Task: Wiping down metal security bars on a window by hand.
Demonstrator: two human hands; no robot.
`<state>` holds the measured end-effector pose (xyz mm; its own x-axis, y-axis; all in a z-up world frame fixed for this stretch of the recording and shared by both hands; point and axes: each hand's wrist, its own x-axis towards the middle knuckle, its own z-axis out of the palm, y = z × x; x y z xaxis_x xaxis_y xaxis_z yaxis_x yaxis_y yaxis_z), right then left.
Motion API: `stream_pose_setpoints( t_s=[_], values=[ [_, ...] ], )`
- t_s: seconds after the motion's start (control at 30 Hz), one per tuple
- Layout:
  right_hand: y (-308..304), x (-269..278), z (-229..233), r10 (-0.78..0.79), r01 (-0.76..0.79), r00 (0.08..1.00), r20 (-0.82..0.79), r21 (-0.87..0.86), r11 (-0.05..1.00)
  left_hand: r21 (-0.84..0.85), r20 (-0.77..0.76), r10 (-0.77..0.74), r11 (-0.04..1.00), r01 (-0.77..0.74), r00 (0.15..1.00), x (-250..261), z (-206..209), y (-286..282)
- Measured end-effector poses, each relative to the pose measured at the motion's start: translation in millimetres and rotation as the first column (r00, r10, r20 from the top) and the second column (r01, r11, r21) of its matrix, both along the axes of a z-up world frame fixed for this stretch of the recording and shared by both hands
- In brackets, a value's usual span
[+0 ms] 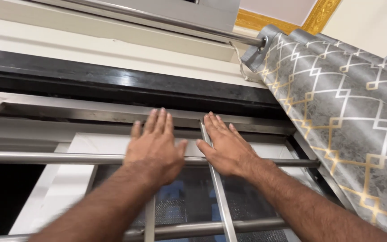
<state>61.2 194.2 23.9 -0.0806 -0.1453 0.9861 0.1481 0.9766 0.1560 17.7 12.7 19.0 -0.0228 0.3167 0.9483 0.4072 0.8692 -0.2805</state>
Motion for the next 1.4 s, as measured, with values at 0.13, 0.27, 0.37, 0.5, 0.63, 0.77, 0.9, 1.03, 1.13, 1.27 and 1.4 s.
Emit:
stream_pose_setpoints(
  t_s=[0.13, 0.27, 0.37, 0.5, 0.63, 0.77, 0.9, 1.03, 1.13, 1.27, 1.4],
  values=[
    [-3.3, 5.9, -0.9, -0.002, 0.002, 1.000, 0.006, -0.109, 0.994, 0.161, 0.058, -0.129, 0.980, 0.118, 0.990, -6.9, 3.9, -15.1],
    [0.1, -8.4, 11.4, -0.010, 0.007, 1.000, -0.026, -0.099, 0.995, 0.139, 0.139, -0.048, 0.990, 0.029, 0.989, -2.4, 5.5, -17.2],
    [-4.4, -12.4, 13.0, -0.029, 0.030, 0.998, -0.051, 0.023, 0.999, 0.178, 0.141, -0.057, 0.984, 0.031, 0.988, -0.5, 4.5, -13.6],
    [-6.5, -12.4, 5.8, 0.027, -0.027, 0.999, 0.042, -0.002, 1.000, 0.129, 0.080, -0.011, 0.992, 0.001, 0.997, -6.1, -3.0, -12.4],
    [-8.8, -13.1, -11.5, 0.038, -0.038, 0.999, 0.004, 0.019, 0.999, 0.073, 0.072, 0.017, 0.997, -0.022, 0.997, -3.4, -17.5, -15.1],
    [-12.4, -12.2, -34.9, 0.021, -0.021, 1.000, 0.003, 0.031, 0.999, 0.066, 0.067, -0.009, 0.998, 0.004, 0.998, -6.4, -31.9, -15.1],
    [-15.3, -8.2, -55.9, 0.037, -0.037, 0.999, 0.018, 0.040, 0.998, 0.053, 0.063, -0.079, 0.996, 0.075, 0.995, -6.0, -48.8, -15.8],
    [-16.9, -5.2, -75.3, 0.029, -0.030, 0.999, 0.017, 0.065, 0.997, 0.019, 0.021, -0.032, 0.999, 0.031, 0.999, -2.7, -69.6, -19.5],
    [-19.8, -5.3, -88.8, 0.016, -0.019, 0.999, 0.047, 0.064, 0.998, 0.011, 0.000, -0.030, 0.999, 0.030, 1.000, -11.4, -83.3, -16.0],
    [-26.7, -2.8, -106.5, 0.053, -0.055, 0.998, 0.035, 0.060, 0.997, 0.046, -0.196, -0.127, 0.989, 0.139, 0.972, -43.8, -95.8, -10.6],
    [-29.8, -0.7, -124.7, 0.043, -0.046, 0.997, 0.070, 0.042, 0.998, 0.099, -0.663, -0.110, 0.967, 0.233, 0.740, -77.6, -112.4, -2.2]
  ],
)
